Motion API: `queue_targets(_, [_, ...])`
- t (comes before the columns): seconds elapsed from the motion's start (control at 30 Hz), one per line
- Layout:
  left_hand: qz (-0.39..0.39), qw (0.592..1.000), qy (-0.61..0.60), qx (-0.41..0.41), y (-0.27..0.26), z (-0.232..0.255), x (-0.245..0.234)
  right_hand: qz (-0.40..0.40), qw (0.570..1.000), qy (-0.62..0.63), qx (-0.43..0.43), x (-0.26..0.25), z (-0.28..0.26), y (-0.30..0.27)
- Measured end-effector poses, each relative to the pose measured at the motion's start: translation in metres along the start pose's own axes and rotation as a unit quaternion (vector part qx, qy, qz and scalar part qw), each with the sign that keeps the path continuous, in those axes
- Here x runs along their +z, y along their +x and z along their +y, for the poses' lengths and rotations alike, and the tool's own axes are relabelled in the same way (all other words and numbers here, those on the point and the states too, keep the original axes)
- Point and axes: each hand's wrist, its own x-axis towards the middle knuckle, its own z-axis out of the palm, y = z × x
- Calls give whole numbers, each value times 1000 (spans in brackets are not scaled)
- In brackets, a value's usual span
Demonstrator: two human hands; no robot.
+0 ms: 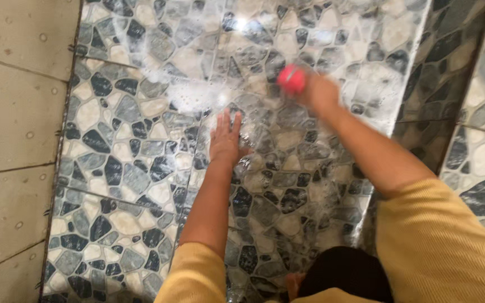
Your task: The person scrubs the tiled bathroom floor using a small brush, sets the brush on the floor, and scoops water from a bucket with a dipper to wash their hands.
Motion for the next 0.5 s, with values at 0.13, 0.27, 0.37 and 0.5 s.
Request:
queue_targets(0.13, [50, 998, 11, 25, 32, -22, 40, -123, 974, -43, -187, 51, -82, -111])
queue_targets(0.27, [164, 979, 43, 113, 56, -60, 60, -66, 987, -85, -118, 46, -75, -71])
queue_targets(0.37, [46, 995, -44, 78, 23, -96, 53, 85, 992, -64, -70, 16, -54, -20])
queue_targets(0.5, [106, 994, 9, -18, -56, -157, 24, 128, 988, -15, -87, 23, -101, -34])
